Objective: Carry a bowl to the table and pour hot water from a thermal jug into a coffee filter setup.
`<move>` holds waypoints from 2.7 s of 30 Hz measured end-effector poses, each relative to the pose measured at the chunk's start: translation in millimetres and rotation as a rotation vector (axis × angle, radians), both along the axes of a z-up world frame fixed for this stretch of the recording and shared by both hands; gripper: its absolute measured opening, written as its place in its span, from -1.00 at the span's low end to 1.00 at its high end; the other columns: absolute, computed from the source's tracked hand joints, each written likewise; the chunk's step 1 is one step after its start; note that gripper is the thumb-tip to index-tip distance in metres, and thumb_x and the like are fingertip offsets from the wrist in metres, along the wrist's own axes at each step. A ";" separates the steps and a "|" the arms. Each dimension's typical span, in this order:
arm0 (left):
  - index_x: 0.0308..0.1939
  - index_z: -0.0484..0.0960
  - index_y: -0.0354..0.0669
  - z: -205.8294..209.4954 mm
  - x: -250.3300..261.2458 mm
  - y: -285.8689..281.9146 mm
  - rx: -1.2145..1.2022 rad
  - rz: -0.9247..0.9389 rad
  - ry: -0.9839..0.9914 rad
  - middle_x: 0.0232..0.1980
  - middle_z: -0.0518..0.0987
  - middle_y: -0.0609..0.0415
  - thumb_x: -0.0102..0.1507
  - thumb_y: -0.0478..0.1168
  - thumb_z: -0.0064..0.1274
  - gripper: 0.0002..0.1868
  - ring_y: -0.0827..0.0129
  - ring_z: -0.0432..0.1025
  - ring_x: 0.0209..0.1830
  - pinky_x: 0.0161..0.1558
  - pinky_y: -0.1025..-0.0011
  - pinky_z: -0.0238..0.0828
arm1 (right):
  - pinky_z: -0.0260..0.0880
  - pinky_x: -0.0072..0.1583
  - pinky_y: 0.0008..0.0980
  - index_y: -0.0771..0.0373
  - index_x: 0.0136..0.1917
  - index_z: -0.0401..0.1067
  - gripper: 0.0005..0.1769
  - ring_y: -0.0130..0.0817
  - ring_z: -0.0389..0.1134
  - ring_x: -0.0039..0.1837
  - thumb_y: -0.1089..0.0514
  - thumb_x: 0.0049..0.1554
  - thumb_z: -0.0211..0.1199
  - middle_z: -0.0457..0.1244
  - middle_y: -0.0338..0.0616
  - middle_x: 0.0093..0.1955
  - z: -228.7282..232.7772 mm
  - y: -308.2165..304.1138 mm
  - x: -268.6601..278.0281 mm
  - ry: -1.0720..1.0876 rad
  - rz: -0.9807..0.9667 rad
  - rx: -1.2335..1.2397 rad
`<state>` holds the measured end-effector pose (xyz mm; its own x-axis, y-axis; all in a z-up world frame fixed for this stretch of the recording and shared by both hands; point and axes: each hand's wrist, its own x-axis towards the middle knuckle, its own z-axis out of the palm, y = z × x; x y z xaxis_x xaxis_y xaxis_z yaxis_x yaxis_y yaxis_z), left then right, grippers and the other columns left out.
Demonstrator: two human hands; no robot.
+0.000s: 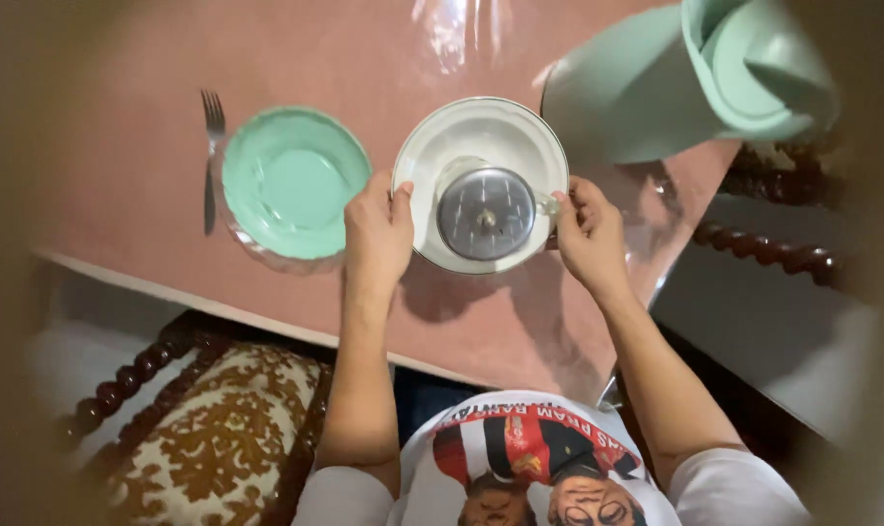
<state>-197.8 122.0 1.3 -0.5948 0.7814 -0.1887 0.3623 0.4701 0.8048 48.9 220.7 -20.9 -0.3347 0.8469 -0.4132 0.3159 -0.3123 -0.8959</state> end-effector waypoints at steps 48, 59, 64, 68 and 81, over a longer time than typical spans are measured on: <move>0.11 0.59 -0.42 -72.8 -105.4 140.2 0.050 -0.075 0.040 -0.06 0.63 -0.35 0.41 -0.27 -0.07 -0.71 -0.13 0.54 -0.07 -0.01 0.10 0.44 | 0.38 0.17 -0.42 0.46 0.37 0.30 -0.61 -0.47 0.35 0.11 0.12 0.42 0.02 0.38 -0.06 0.08 -100.5 73.1 -110.1 -0.125 -0.185 0.306; 0.49 0.27 -0.35 22.9 -47.9 58.9 0.036 -0.031 0.363 0.53 0.26 -0.31 0.54 -0.16 -0.20 -0.51 -0.16 0.14 0.56 0.50 0.00 0.10 | 0.42 0.01 -0.15 0.32 0.51 0.18 -0.48 -0.01 0.37 -0.08 0.03 0.39 -0.03 0.36 0.32 0.14 18.1 10.6 -101.3 -0.331 -0.014 -0.138; 0.58 0.13 -0.34 41.6 0.7 13.9 -0.032 -0.125 0.561 0.64 0.06 -0.29 0.51 -0.10 -0.17 -0.39 -0.10 -0.11 0.69 0.59 -0.09 -0.19 | 0.28 0.40 0.01 0.30 0.43 0.27 -0.53 0.14 0.23 0.46 0.10 0.30 0.09 0.20 0.24 0.48 41.5 -40.6 -51.4 -0.353 0.338 0.498; 0.57 0.13 -0.30 59.2 47.8 -23.6 -0.048 -0.108 0.563 0.65 0.05 -0.26 0.48 -0.09 -0.15 -0.36 -0.07 -0.12 0.69 0.59 -0.05 -0.20 | 0.11 0.48 0.11 0.35 0.47 0.19 -0.44 0.35 0.05 0.55 0.08 0.27 0.11 0.07 0.33 0.55 61.2 -67.8 -15.0 -0.324 0.449 0.716; 0.54 0.14 -0.35 73.6 215.7 -154.6 -0.044 -0.060 0.617 0.63 0.06 -0.28 0.43 -0.01 -0.12 -0.31 -0.06 -0.04 0.64 0.55 -0.04 -0.15 | -0.18 0.54 0.21 0.35 0.55 0.10 -0.28 0.40 -0.21 0.65 -0.12 0.28 0.04 -0.13 0.35 0.64 108.3 -156.2 111.1 -0.454 0.739 0.974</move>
<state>17.8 -32.7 74.9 -0.5597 0.8162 0.1433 0.7815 0.4624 0.4188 160.0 64.5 87.4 -0.8408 0.5375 0.0643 0.4649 0.7777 -0.4231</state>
